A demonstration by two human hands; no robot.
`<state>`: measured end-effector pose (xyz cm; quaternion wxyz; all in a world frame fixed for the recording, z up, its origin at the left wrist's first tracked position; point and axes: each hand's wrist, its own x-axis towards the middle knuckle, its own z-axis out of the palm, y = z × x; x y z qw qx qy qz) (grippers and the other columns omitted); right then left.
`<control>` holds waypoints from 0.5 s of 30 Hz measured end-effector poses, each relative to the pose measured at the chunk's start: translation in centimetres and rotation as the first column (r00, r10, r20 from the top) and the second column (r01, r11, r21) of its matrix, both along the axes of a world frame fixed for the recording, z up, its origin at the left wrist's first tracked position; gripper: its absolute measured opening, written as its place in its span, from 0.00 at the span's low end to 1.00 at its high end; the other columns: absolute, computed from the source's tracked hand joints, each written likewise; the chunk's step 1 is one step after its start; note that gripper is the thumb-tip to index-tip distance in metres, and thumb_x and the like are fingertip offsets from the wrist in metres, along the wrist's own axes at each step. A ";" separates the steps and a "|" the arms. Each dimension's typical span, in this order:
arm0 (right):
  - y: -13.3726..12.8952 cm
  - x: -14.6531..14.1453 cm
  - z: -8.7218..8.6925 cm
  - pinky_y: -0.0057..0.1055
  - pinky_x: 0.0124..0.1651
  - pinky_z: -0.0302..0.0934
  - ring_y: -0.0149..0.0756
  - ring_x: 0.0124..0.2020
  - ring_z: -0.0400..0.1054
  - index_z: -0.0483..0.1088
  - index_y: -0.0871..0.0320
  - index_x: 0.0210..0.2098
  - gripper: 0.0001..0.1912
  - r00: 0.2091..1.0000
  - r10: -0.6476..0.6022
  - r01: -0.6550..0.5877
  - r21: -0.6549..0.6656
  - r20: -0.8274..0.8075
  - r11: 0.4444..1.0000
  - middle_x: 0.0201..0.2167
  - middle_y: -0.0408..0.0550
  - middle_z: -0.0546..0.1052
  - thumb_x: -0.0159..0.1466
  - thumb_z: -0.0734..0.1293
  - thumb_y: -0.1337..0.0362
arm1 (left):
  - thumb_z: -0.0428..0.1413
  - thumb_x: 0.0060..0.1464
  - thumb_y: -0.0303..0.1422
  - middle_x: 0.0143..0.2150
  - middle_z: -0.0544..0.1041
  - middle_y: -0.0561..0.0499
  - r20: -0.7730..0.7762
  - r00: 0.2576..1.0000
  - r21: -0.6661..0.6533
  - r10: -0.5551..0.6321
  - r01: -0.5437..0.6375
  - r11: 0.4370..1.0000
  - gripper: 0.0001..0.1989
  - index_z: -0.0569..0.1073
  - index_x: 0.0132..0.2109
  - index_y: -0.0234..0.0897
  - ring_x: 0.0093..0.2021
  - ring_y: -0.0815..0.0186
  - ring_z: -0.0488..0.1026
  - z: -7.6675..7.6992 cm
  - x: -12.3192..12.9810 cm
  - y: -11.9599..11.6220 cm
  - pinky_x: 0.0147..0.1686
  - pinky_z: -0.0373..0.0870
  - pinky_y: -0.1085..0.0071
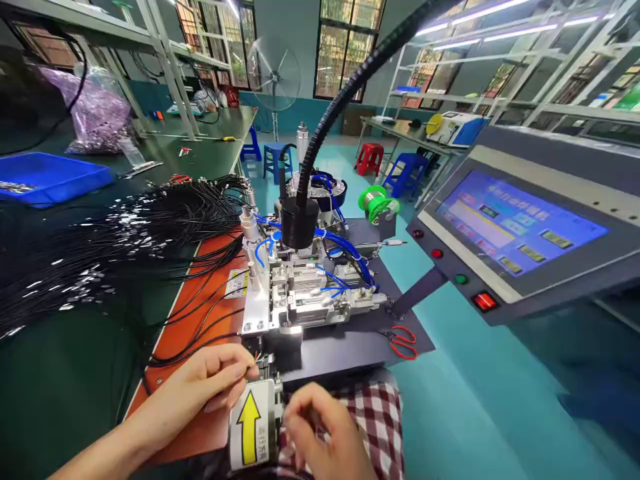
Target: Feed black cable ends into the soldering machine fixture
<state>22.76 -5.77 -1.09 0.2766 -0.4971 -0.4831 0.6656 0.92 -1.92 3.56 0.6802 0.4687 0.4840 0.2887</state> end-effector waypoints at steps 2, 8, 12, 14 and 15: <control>2.2 -2.2 2.1 0.25 0.24 0.51 0.27 0.19 0.57 0.65 0.57 0.29 0.17 0.990 -0.082 0.085 0.023 -0.118 0.996 0.20 0.39 0.65 0.57 0.66 0.49 | 0.50 0.57 0.41 0.18 0.65 0.57 0.017 1.000 0.007 0.003 -0.003 1.000 0.14 0.69 0.36 0.32 0.18 0.76 0.49 0.3 0.6 0.1 0.19 0.41 0.76; 5.3 -4.4 2.7 0.23 0.24 0.46 0.24 0.19 0.53 0.63 0.60 0.27 0.15 0.911 -0.168 0.149 -0.080 -0.376 0.986 0.20 0.37 0.63 0.57 0.68 0.55 | 0.48 0.59 0.39 0.18 0.63 0.58 0.013 1.000 0.011 -0.004 0.004 1.000 0.13 0.68 0.36 0.32 0.19 0.75 0.48 0.4 0.6 0.1 0.19 0.41 0.76; 5.6 -4.7 2.3 0.23 0.24 0.44 0.23 0.20 0.51 0.64 0.60 0.26 0.13 0.868 -0.188 0.111 -0.188 -0.460 0.976 0.20 0.37 0.61 0.57 0.69 0.58 | 0.47 0.60 0.37 0.18 0.62 0.59 -0.011 1.000 0.000 -0.016 0.016 1.000 0.12 0.68 0.36 0.32 0.18 0.75 0.47 0.2 0.6 0.0 0.19 0.40 0.75; 5.7 -4.8 2.4 0.23 0.24 0.44 0.23 0.20 0.50 0.67 0.61 0.29 0.11 0.872 -0.189 0.113 -0.191 -0.451 0.975 0.20 0.37 0.61 0.57 0.69 0.58 | 0.47 0.60 0.36 0.18 0.61 0.59 -0.012 1.000 -0.005 -0.015 0.015 1.000 0.12 0.68 0.36 0.32 0.19 0.75 0.46 0.2 0.6 0.1 0.20 0.41 0.75; 5.7 -4.9 2.4 0.23 0.24 0.44 0.23 0.20 0.51 0.69 0.61 0.32 0.11 0.884 -0.186 0.124 -0.168 -0.429 0.978 0.19 0.37 0.61 0.56 0.69 0.58 | 0.47 0.60 0.36 0.18 0.61 0.59 -0.011 1.000 -0.006 -0.011 0.011 1.000 0.11 0.68 0.36 0.32 0.19 0.75 0.47 0.2 0.6 0.1 0.20 0.41 0.75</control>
